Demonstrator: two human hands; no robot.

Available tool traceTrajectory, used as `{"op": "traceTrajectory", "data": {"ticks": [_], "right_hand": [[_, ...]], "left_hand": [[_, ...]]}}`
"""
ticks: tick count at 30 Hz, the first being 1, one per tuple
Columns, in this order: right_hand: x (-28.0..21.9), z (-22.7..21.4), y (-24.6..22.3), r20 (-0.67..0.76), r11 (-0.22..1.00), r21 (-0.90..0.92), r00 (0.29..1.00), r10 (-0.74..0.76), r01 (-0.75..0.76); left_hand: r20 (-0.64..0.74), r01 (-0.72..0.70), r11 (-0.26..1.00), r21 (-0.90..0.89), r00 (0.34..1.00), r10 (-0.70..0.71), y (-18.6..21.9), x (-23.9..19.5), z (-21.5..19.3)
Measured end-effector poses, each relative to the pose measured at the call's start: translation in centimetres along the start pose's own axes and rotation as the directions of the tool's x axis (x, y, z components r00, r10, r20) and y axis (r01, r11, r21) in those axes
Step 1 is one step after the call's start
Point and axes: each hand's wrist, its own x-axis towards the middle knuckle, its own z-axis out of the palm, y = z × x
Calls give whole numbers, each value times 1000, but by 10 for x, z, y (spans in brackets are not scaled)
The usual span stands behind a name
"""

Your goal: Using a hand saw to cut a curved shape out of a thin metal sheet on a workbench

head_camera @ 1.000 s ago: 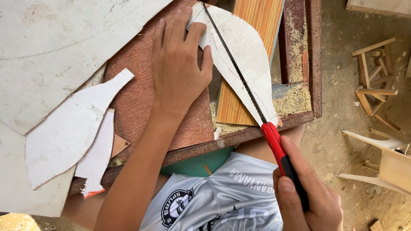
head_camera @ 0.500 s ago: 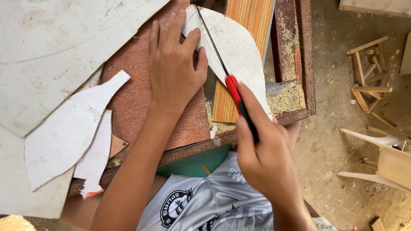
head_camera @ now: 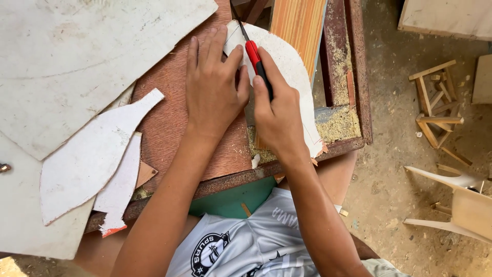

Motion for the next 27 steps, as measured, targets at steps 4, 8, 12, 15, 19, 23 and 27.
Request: {"op": "traceTrajectory", "data": {"ticks": [4,8,12,15,19,23,27], "right_hand": [[-6,5,20,-105,988,133,992,-70,84],[-9,14,27,-171,982,158,982,-74,101],[-10,17,33,-193,948,317,978,74,-10],[-11,17,26,-135,770,630,963,232,-97],[-11,20,16,-204,764,640,940,272,-82],[-7,-11,-5,-180,709,697,930,320,-109],[-43,-39,-4,-204,853,507,944,260,-125]], "left_hand": [[19,11,1000,24,1000,-11,1,-1,1],[34,16,1000,16,999,-16,2,0,-2],[49,21,1000,22,999,-22,2,0,-1],[40,10,999,36,999,-11,3,2,-2],[49,11,999,42,999,-13,2,2,-2],[27,-4,998,57,1000,3,4,4,-8],[54,1,999,47,999,-3,2,2,-8]]}}
